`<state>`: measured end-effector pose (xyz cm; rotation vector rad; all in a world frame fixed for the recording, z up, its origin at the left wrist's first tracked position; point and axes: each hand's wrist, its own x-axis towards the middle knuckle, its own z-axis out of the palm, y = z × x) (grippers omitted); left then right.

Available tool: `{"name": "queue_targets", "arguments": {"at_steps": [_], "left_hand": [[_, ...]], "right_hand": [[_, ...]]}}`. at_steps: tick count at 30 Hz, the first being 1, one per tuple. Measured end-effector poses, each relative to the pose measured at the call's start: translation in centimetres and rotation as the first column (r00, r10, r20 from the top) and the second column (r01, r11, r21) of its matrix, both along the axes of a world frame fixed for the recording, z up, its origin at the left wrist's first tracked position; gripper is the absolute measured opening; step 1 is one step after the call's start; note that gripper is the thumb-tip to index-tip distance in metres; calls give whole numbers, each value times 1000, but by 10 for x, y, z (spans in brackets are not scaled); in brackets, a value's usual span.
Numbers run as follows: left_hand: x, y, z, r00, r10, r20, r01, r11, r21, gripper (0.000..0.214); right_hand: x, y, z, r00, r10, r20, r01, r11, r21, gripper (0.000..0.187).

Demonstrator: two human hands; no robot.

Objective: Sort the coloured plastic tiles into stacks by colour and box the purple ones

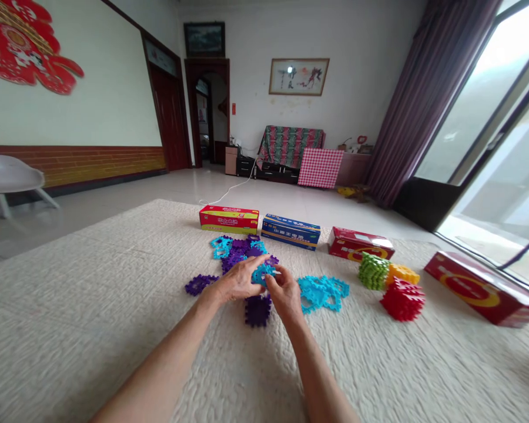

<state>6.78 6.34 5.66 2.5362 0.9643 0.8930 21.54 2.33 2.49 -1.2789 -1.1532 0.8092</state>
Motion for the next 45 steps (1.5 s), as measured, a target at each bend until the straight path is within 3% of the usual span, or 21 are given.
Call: {"name": "queue_targets", "arguments": {"at_steps": [3, 7, 11, 14, 16, 18, 21, 22, 24, 28, 34, 37, 45], "left_hand": [[-18, 13, -1, 974, 221, 52, -221, 975, 1, 47], [-43, 31, -6, 865, 498, 60, -493, 866, -84, 34], [-48, 37, -16, 837, 542, 73, -535, 840, -92, 32], [-41, 35, -24, 858, 506, 90, -504, 862, -46, 31], [-34, 32, -29, 870, 480, 110, -481, 876, -15, 30], [-29, 30, -32, 878, 462, 129, -466, 885, 7, 30], [-28, 35, -32, 877, 460, 140, -468, 884, 28, 30], [-30, 40, -32, 871, 472, 137, -480, 877, 30, 30], [-39, 53, -30, 851, 513, 113, -519, 854, 32, 31], [-69, 92, -28, 836, 548, -7, -548, 836, 8, 40], [-90, 139, -37, 923, 341, -181, -359, 930, -81, 69], [-87, 149, -42, 934, 286, -216, -312, 945, -97, 71], [-85, 157, -43, 931, 283, -232, -316, 941, -123, 68]], "right_hand": [[17, -1, 6, 983, -140, 120, 139, 990, 11, 59], [52, 1, 11, 892, -344, 292, 344, 937, 53, 58], [87, 1, 13, 773, -502, 387, 507, 856, 98, 55], [95, 1, 12, 586, -655, 476, 558, 753, 349, 48], [85, 2, 10, 544, -697, 467, 481, 715, 507, 41], [62, 1, 5, 605, -638, 476, 339, 748, 571, 31], [20, -3, -6, 706, -400, 584, 37, 844, 534, 29], [9, -5, -9, 709, -302, 638, -71, 869, 490, 31], [-5, -9, -15, 699, -197, 687, -172, 886, 430, 33], [-7, -12, -20, 703, -139, 697, -174, 918, 358, 31], [-3, -10, -16, 724, -109, 681, -164, 932, 324, 23], [-3, -11, -12, 738, -86, 669, -162, 940, 299, 20], [-2, -10, -11, 762, -47, 646, -160, 953, 258, 17]]}}
